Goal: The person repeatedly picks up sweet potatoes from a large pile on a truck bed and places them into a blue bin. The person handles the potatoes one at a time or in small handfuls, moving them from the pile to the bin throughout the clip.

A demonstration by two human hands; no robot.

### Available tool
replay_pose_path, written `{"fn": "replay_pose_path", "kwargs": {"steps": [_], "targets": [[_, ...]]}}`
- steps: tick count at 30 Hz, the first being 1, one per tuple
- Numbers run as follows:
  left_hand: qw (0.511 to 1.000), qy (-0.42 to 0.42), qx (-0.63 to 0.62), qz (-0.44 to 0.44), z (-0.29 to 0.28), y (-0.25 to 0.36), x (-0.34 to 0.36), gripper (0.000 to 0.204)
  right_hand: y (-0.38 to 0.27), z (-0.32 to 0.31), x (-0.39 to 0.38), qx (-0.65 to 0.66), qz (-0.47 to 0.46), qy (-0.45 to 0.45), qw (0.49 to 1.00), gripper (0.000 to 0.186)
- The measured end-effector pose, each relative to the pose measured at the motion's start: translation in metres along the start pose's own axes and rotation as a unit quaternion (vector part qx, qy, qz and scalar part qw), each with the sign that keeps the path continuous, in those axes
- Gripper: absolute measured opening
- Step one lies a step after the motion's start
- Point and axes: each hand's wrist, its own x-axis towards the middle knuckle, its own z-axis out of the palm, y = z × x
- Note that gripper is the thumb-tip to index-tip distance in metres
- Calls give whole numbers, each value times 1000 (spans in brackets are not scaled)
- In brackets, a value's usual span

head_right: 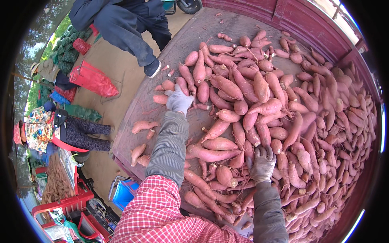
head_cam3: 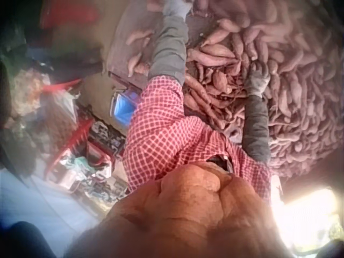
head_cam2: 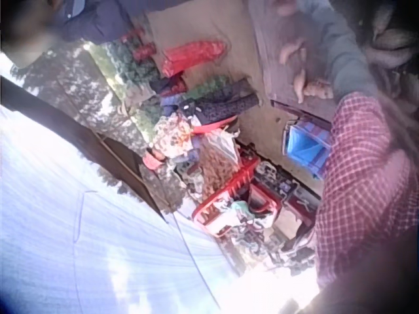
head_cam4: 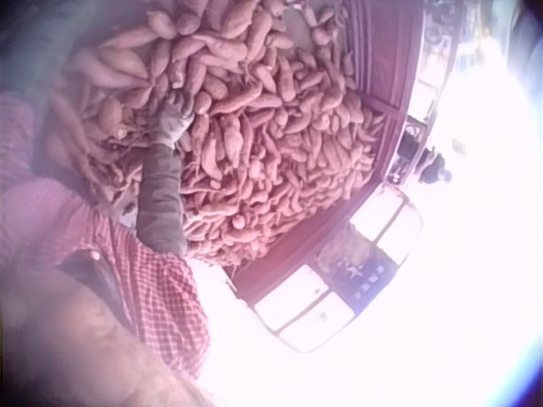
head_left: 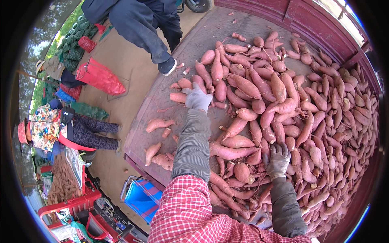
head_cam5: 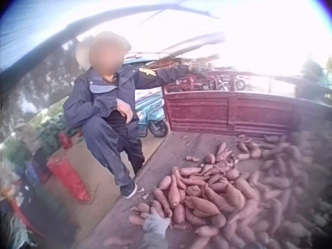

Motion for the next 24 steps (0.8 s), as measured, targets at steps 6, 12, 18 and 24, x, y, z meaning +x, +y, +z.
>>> {"fn": "replay_pose_path", "kwargs": {"steps": [6, 12, 18, 24], "targets": [[941, 66, -322, 83, 43, -115, 51, 75, -16, -1, 0, 1, -30, 9, 1000, 60], [638, -118, -760, 36, -44, -142, -42, 45, -1, -2, -3, -20, -20, 31, 999, 54], [499, -78, -863, -6, -94, -296, -175, 23, -3, -1, -3, -19, -27, 45, 998, 48], [639, 57, -764, -67, -165, -436, -356, 79, -4, -7, -2, -16, -17, 32, 999, 47]]}}
